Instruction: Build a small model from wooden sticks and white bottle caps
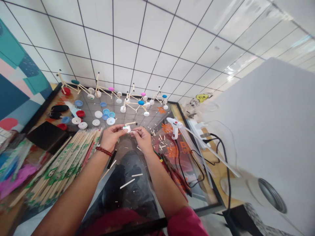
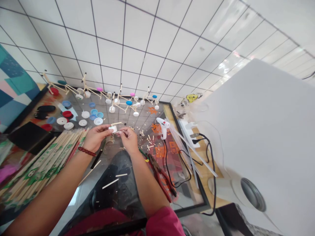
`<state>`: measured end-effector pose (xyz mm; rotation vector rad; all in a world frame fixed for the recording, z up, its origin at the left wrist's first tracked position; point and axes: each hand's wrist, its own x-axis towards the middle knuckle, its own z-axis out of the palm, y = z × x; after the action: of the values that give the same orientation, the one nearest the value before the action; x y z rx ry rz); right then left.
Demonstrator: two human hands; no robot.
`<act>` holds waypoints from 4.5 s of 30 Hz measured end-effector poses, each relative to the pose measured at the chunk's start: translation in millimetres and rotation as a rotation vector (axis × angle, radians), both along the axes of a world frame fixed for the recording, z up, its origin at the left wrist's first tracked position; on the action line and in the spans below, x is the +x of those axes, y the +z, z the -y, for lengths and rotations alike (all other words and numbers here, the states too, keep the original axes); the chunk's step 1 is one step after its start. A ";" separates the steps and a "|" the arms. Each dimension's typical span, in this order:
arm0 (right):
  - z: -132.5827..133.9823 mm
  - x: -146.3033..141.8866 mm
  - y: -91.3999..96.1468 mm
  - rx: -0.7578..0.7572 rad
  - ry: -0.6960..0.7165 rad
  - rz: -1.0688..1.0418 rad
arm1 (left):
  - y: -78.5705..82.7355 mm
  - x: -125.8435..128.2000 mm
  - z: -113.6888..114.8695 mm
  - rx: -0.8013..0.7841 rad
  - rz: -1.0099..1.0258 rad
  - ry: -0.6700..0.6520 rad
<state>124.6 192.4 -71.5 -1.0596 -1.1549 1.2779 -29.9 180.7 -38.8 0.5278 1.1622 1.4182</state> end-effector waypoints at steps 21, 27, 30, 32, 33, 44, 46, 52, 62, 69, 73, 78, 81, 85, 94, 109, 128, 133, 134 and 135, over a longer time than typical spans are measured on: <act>1.1 2.1 -1.9 0.055 -0.017 -0.006 | 10.3 -0.3 0.5 -0.026 0.046 0.008; 0.2 -0.1 -3.5 0.086 -0.079 -0.017 | 8.7 -1.0 0.2 -0.023 0.066 0.016; 1.9 -1.2 1.2 0.153 -0.182 -0.001 | 7.6 -1.7 -0.7 0.000 0.112 0.046; 4.8 -1.3 7.8 0.187 -0.257 0.026 | 7.1 -2.5 -1.5 0.013 0.143 0.059; 6.6 -1.1 12.1 0.197 -0.283 0.042 | 6.9 -2.9 -1.9 0.013 0.151 0.057; 12.4 14.0 34.8 0.130 -0.259 0.119 | 13.5 -6.2 -1.2 -0.006 0.165 -0.027; 12.3 14.3 27.6 0.095 -0.196 0.138 | 14.5 -5.9 -0.1 0.008 0.179 -0.046; 14.7 6.4 11.3 0.013 -0.071 0.075 | 13.4 -3.5 1.9 0.036 0.127 -0.088; 16.0 6.0 11.6 -0.045 -0.031 -0.014 | 10.9 -2.0 3.4 0.008 0.082 -0.094; 15.7 5.4 10.2 -0.039 -0.025 0.022 | 7.1 0.2 2.6 -0.004 0.034 -0.083; 16.0 5.5 9.5 -0.039 -0.037 0.047 | 4.6 1.7 2.5 -0.009 0.042 -0.084; 17.3 5.8 6.8 -0.040 -0.046 0.060 | 1.9 1.9 2.2 -0.012 0.041 -0.084; 17.6 6.3 4.9 -0.036 -0.049 0.064 | 0.8 1.6 2.0 -0.011 0.024 -0.087; 17.5 6.9 4.1 -0.033 -0.047 0.071 | -0.8 1.3 1.8 -0.002 -0.001 -0.094; 16.6 6.5 4.2 -0.030 -0.032 0.063 | -0.7 1.5 2.0 0.011 -0.008 -0.098; 15.4 7.2 2.0 -0.022 -0.032 0.042 | 4.5 1.0 3.4 -0.009 0.005 -0.105; 15.5 6.3 4.3 -0.038 -0.038 0.034 | 6.0 1.8 3.5 -0.013 0.035 -0.085; 15.2 6.4 2.0 -0.042 -0.054 0.037 | 5.9 2.2 3.4 -0.015 0.034 -0.088; 15.3 6.4 1.8 -0.042 -0.057 0.037 | 6.0 2.4 3.5 -0.015 0.033 -0.089; 15.3 6.5 1.7 -0.042 -0.059 0.037 | 6.2 2.7 3.6 -0.016 0.031 -0.089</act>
<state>131.1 177.1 -69.8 -1.1444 -1.1209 1.2456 -27.3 177.1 -32.7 0.5379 1.1112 1.3359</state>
